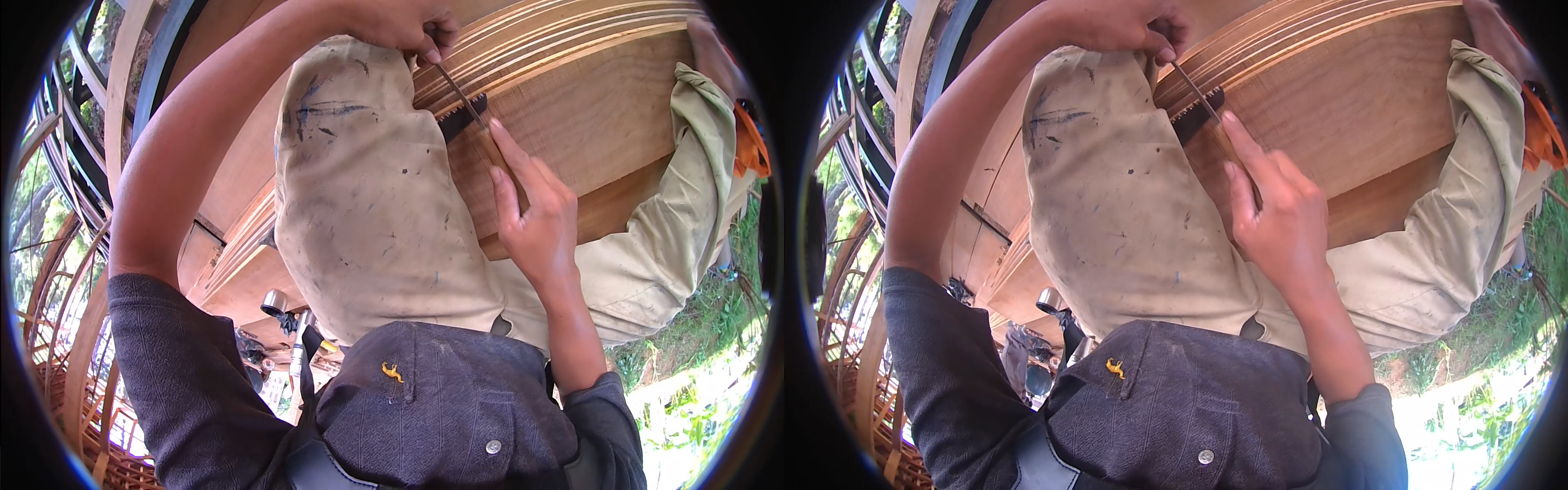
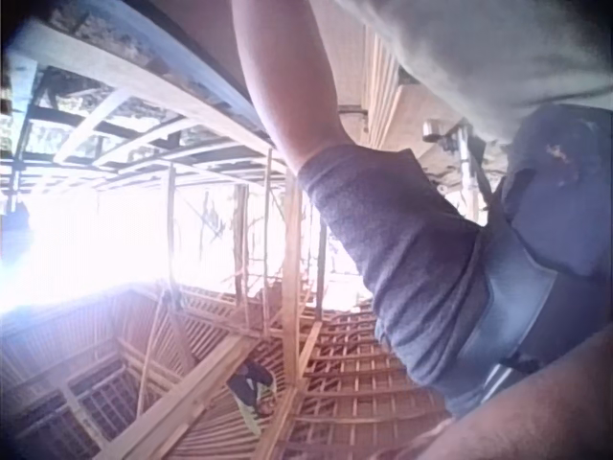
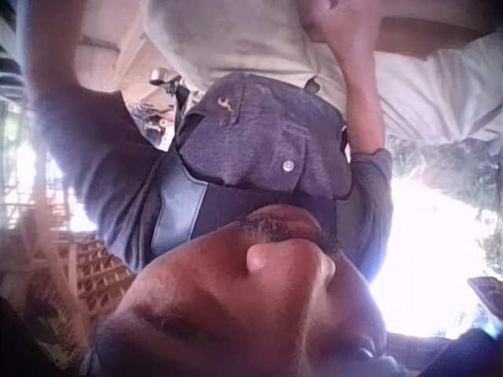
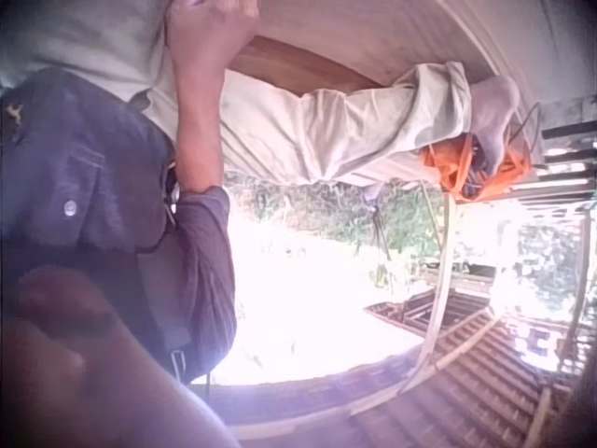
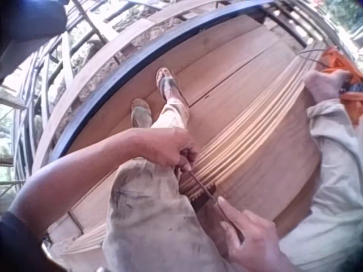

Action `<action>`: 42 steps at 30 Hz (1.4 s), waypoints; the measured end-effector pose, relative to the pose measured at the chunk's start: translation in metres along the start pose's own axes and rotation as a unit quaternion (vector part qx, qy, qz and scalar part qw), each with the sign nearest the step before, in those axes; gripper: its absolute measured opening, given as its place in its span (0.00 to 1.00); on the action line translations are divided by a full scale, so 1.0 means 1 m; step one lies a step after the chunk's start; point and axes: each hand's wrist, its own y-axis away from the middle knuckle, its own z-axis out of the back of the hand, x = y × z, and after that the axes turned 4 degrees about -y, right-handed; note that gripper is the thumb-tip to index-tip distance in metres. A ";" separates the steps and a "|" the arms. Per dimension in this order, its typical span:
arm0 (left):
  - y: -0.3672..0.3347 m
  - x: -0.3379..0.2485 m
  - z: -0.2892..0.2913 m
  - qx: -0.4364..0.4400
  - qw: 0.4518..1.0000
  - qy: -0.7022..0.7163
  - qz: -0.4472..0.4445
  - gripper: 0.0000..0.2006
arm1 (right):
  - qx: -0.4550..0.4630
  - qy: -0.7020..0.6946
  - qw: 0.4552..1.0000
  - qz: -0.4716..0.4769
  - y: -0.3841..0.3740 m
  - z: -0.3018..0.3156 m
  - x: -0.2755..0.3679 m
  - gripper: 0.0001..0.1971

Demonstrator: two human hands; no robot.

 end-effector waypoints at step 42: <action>-0.067 0.033 -0.002 0.043 0.755 -0.084 -0.648 0.24 | -0.022 -0.022 0.995 -0.091 0.049 0.043 -0.015 0.23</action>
